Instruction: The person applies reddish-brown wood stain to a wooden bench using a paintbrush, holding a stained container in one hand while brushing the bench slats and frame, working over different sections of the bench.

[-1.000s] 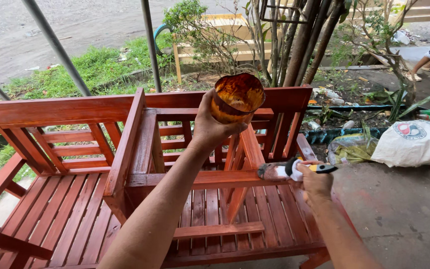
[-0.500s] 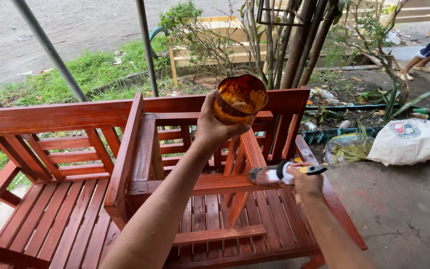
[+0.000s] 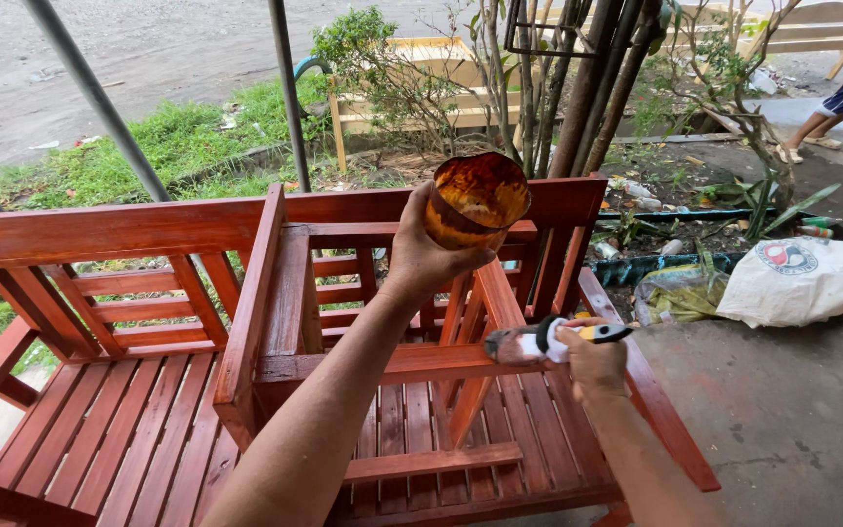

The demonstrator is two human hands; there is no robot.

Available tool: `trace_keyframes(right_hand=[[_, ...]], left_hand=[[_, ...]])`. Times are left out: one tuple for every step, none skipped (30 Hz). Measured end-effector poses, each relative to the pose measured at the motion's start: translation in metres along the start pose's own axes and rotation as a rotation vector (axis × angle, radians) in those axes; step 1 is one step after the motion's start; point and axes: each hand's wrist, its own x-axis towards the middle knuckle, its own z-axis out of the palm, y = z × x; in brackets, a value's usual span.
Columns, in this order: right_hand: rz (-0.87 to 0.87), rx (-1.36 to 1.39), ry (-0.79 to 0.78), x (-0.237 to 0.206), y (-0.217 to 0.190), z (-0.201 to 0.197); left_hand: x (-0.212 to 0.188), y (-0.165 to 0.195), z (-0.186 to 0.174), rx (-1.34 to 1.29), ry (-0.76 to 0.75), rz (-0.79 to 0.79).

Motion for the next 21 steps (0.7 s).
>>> trace_keyframes(right_hand=[[0.019, -0.005, -0.004, -0.002, 0.001, 0.004], [0.04, -0.01, -0.007, -0.004, 0.003, 0.007], [0.061, -0.016, -0.011, -0.005, 0.004, 0.007], [0.045, -0.025, 0.0, -0.002, 0.003, 0.005], [0.029, -0.035, 0.011, 0.0, 0.001, 0.001], [0.013, -0.045, 0.021, 0.004, 0.0, -0.005], [0.034, -0.063, 0.031, 0.007, -0.001, -0.012], [0.054, -0.081, 0.04, 0.01, -0.002, -0.02], [0.073, -0.1, 0.051, 0.013, 0.0, -0.026], [0.074, -0.092, 0.056, 0.015, 0.005, -0.028], [0.074, -0.084, 0.06, 0.018, 0.011, -0.028], [0.075, -0.076, 0.064, 0.019, 0.018, -0.029], [0.016, -0.043, 0.027, 0.02, 0.027, -0.025], [-0.041, -0.01, -0.008, 0.021, 0.037, -0.017], [-0.1, 0.023, -0.041, 0.022, 0.042, -0.015], [-0.102, 0.031, -0.05, 0.024, 0.044, -0.016], [-0.105, 0.042, -0.058, 0.025, 0.043, -0.018], [-0.106, 0.054, -0.066, 0.026, 0.041, -0.021], [-0.054, 0.0, -0.001, 0.026, 0.035, -0.027], [-0.002, -0.053, 0.062, 0.027, 0.024, -0.038], [0.051, -0.107, 0.124, 0.027, 0.015, -0.045]], left_hand=[[0.0, 0.0, 0.002, 0.005, -0.001, 0.011], [0.0, -0.001, 0.004, 0.005, 0.002, 0.017], [-0.001, -0.001, 0.005, 0.007, 0.005, 0.022], [-0.001, -0.001, 0.006, 0.011, 0.008, 0.026], [-0.001, 0.0, 0.004, -0.012, 0.008, 0.02], [-0.002, 0.001, 0.003, -0.033, 0.009, 0.014], [-0.004, 0.002, 0.002, -0.054, 0.011, 0.007], [-0.005, 0.003, -0.001, -0.073, 0.01, 0.002], [-0.006, 0.004, -0.003, -0.093, 0.008, -0.003], [-0.007, 0.004, -0.004, -0.114, 0.006, -0.008], [-0.007, 0.005, -0.005, -0.086, 0.014, -0.007], [-0.009, 0.006, -0.007, -0.057, 0.021, -0.008], [-0.011, 0.007, -0.008, -0.029, 0.029, -0.011], [-0.013, 0.007, -0.008, -0.011, 0.029, -0.012], [-0.014, 0.008, -0.007, 0.005, 0.029, -0.013], [-0.013, 0.009, -0.006, 0.02, 0.03, -0.011], [-0.013, 0.01, -0.006, 0.033, 0.031, -0.008], [-0.013, 0.011, -0.006, 0.046, 0.032, -0.006], [-0.013, 0.012, -0.008, 0.061, 0.034, -0.003], [-0.013, 0.013, -0.01, 0.031, 0.026, -0.001], [-0.013, 0.014, -0.013, 0.0, 0.02, -0.001]])
